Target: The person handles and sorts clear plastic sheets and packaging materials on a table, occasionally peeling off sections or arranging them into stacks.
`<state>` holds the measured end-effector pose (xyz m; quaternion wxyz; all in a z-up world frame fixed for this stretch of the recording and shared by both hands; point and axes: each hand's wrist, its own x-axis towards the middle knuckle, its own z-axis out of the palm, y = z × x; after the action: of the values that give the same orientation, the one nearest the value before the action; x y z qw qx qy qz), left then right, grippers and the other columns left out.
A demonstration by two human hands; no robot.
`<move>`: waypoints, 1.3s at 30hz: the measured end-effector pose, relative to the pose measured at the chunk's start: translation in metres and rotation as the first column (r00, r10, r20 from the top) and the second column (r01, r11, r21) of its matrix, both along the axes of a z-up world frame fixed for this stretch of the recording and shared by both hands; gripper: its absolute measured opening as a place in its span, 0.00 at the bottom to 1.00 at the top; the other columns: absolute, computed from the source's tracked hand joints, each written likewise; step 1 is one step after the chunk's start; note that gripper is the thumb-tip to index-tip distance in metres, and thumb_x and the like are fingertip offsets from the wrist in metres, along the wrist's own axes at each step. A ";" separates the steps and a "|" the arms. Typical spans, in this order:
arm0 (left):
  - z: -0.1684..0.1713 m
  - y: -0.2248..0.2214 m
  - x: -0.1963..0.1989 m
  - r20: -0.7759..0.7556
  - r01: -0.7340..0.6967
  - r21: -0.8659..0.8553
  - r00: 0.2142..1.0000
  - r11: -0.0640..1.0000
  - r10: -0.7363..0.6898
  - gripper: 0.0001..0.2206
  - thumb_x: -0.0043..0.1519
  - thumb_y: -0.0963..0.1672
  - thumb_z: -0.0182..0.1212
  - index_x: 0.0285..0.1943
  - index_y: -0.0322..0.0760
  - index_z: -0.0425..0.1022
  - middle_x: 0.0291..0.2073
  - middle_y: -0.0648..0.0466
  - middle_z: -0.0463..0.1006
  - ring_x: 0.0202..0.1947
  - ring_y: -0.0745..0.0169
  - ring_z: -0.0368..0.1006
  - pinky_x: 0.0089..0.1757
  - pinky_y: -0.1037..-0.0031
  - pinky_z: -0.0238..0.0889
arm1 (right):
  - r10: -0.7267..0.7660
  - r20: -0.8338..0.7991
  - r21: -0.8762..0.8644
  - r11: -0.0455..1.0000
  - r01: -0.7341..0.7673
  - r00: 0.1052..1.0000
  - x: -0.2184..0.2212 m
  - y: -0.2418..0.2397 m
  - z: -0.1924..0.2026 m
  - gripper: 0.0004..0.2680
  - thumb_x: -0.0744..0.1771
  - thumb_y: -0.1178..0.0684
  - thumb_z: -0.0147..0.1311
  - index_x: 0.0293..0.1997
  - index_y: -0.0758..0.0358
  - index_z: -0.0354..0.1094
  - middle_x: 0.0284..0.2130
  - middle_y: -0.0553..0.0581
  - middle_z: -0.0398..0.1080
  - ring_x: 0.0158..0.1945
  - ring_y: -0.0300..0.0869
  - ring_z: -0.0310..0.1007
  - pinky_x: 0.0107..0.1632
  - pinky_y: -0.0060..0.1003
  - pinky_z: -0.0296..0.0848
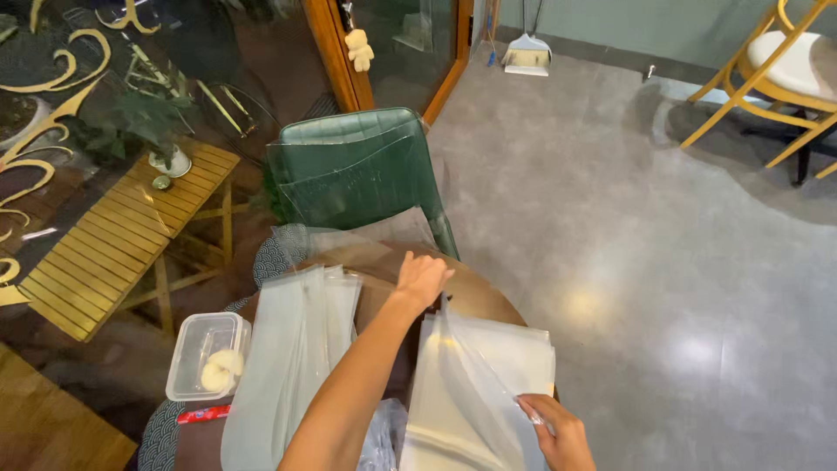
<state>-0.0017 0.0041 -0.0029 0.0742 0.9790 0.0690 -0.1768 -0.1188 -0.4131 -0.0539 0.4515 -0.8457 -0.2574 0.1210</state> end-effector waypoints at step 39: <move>-0.012 0.048 -0.063 -0.017 0.534 -0.056 0.844 0.843 -0.536 0.23 0.68 0.64 0.57 0.51 0.61 0.91 0.46 0.60 0.86 0.52 0.51 0.78 0.62 0.59 0.57 | -0.245 0.013 -0.091 0.965 0.245 0.970 -0.076 -0.114 0.012 0.25 0.70 0.26 0.44 0.36 0.52 0.87 0.23 0.45 0.65 0.24 0.32 0.67 0.38 0.27 0.65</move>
<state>-0.0645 0.0526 -0.0146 0.0449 0.9544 -0.2098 -0.2077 -0.1944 -0.5269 -0.0415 0.4232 -0.8911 -0.1455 0.0753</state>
